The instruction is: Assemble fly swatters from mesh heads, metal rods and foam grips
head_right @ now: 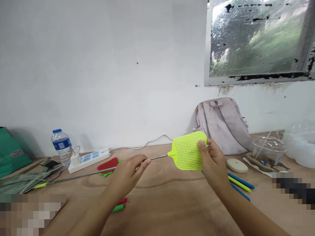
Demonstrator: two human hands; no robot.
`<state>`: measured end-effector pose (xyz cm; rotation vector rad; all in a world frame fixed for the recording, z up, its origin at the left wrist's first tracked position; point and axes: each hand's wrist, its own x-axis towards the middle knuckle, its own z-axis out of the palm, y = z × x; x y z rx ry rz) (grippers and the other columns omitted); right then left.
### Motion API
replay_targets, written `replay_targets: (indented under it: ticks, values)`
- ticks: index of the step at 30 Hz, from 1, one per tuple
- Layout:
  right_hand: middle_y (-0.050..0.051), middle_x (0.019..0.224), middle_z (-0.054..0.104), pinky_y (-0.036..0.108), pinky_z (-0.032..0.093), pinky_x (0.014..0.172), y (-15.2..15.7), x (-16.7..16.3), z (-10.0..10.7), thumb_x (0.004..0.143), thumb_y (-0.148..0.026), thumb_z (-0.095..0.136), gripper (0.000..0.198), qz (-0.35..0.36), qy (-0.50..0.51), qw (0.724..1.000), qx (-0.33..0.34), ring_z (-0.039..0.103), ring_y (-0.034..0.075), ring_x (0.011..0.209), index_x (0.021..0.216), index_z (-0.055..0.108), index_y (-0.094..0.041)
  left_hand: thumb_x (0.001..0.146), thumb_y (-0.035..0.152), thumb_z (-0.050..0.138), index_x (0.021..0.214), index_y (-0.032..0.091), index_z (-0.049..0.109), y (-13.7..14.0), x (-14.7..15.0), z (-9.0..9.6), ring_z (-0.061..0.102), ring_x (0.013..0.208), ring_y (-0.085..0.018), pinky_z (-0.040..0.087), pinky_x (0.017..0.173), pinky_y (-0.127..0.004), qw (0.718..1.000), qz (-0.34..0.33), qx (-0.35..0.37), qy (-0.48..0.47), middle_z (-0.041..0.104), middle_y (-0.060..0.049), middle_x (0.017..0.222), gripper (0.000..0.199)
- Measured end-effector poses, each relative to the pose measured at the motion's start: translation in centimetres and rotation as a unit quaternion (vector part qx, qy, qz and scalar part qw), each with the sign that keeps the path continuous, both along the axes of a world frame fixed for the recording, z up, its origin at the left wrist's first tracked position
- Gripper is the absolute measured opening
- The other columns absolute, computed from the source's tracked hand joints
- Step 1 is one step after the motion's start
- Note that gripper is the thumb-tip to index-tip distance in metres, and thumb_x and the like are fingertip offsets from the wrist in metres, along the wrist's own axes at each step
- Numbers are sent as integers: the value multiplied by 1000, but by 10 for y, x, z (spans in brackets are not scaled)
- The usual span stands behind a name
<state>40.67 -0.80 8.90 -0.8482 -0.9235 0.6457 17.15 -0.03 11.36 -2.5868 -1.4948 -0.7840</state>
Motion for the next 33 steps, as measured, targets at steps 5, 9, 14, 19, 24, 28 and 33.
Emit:
replay_targets:
  ticks: [5,9,14,19,24,28,33]
  values:
    - [1,85,67,25,50,48,-5,1,6,63,-39,71,29,28,-32,999,-6,63,20,71,84,57,-25,90,41,30,78,23,58,2,1,0,58,69,-14,33,54,-23,1000,-9,-11,-12,65,2,77,35]
    - [3,81,69,28,52,42,-4,15,10,49,-21,80,52,118,-76,986,-86,63,20,61,97,61,-22,89,40,33,85,25,61,8,2,-4,59,73,-14,35,57,-23,999,-17,-14,-24,68,2,84,32]
    - [6,71,70,40,56,51,-1,36,10,51,-20,78,33,250,-80,946,-191,64,22,58,82,69,-14,90,40,32,89,24,62,12,11,-19,60,74,-15,36,59,-24,999,-39,-5,-2,69,0,85,34]
    - [6,68,69,39,56,45,-4,37,10,54,-23,76,32,253,-96,941,-205,65,24,58,84,69,-14,92,39,28,89,24,60,12,21,-28,61,73,-15,36,59,-24,999,-39,22,29,69,0,85,36]
    - [3,54,65,26,47,29,-12,19,15,48,-25,78,30,203,-102,961,-156,56,16,38,74,69,-14,92,39,27,86,23,60,18,20,-32,61,70,-15,35,58,-24,996,-46,68,28,69,0,81,37]
    - [2,48,62,21,42,24,-19,6,19,48,-28,78,25,163,-120,971,-127,51,12,32,65,67,-13,92,39,28,84,23,59,21,19,-35,60,67,-14,35,57,-24,996,-51,77,18,69,1,79,35]
    - [4,50,63,24,45,28,-15,10,18,52,-32,76,26,145,-144,970,-134,53,14,34,65,67,-13,91,36,30,87,23,57,17,21,-31,59,73,-16,38,64,-27,996,-57,65,36,67,0,82,30]
